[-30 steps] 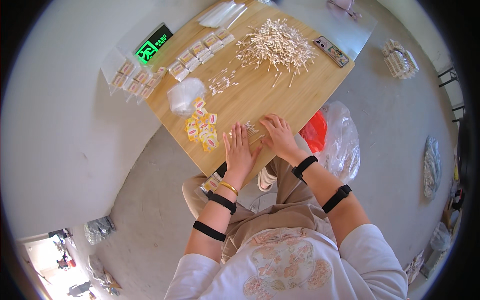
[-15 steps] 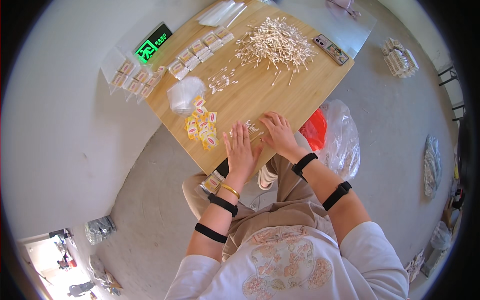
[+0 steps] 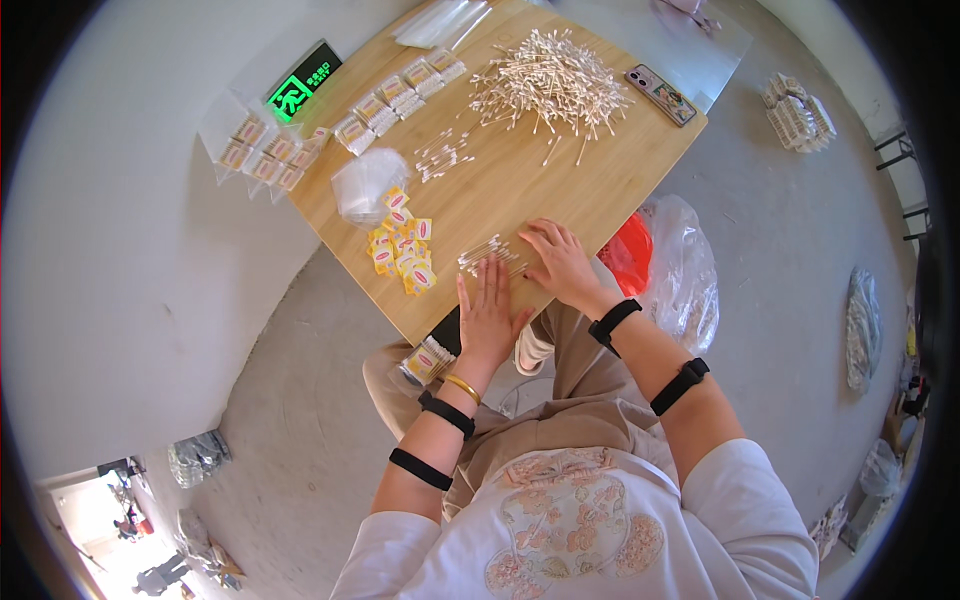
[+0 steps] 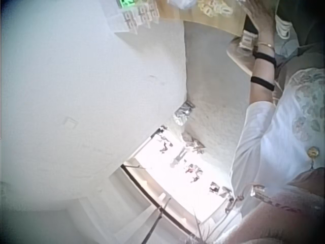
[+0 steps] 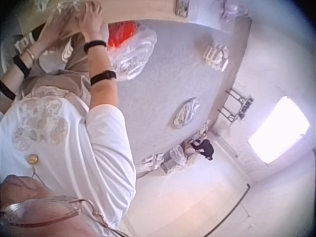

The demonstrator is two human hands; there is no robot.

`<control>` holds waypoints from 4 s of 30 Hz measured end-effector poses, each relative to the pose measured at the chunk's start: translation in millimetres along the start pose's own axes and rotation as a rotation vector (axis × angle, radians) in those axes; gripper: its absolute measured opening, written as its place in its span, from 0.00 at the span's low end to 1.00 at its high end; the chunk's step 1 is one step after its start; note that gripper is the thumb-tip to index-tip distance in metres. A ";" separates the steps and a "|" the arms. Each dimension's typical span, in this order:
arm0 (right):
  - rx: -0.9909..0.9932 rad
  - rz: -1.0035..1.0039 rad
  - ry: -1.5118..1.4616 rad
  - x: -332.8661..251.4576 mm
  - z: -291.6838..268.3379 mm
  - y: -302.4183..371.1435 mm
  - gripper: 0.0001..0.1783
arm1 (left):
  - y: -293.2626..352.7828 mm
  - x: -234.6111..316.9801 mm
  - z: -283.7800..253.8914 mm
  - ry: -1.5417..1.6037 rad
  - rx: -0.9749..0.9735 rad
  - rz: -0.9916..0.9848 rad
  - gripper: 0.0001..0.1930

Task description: Manually counting and packing wooden cotton swabs into plastic bags and sealing them.

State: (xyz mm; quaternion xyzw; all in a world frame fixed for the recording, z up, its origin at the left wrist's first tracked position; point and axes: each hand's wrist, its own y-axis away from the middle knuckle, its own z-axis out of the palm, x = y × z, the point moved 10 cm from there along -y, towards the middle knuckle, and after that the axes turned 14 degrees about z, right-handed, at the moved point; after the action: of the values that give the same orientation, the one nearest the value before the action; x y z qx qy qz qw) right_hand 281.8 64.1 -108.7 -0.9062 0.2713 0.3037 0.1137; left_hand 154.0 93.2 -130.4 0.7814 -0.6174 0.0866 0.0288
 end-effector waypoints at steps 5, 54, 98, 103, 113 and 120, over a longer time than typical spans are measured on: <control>-0.003 -0.019 -0.024 -0.8 -3.6 0.9 0.31 | -4.6 -8.0 -6.2 -0.032 -0.014 -0.036 0.45; 0.020 0.316 -0.448 78.8 -125.3 75.5 0.06 | 22.4 -19.5 -52.5 0.581 0.359 -0.189 0.17; -0.238 0.183 -0.288 14.5 -37.2 6.6 0.08 | -60.5 -128.8 -27.9 0.251 -0.073 -0.220 0.02; -0.182 0.153 -0.432 3.9 -48.1 8.0 0.09 | -49.9 -125.2 -46.2 0.629 0.083 -0.338 0.05; -0.433 0.241 -0.740 -43.5 -50.4 11.2 0.10 | -19.1 -27.6 -135.8 0.907 0.276 -0.064 0.05; -0.333 0.177 -0.588 -66.1 -89.6 32.4 0.06 | 3.3 -19.7 -129.4 0.960 0.308 -0.095 0.06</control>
State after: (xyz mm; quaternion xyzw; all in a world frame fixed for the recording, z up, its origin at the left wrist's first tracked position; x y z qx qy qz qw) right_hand 263.2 31.9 1.2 -0.7588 0.2513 0.6007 0.0110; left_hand 133.5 131.0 -6.8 0.6759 -0.4781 0.5249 0.1978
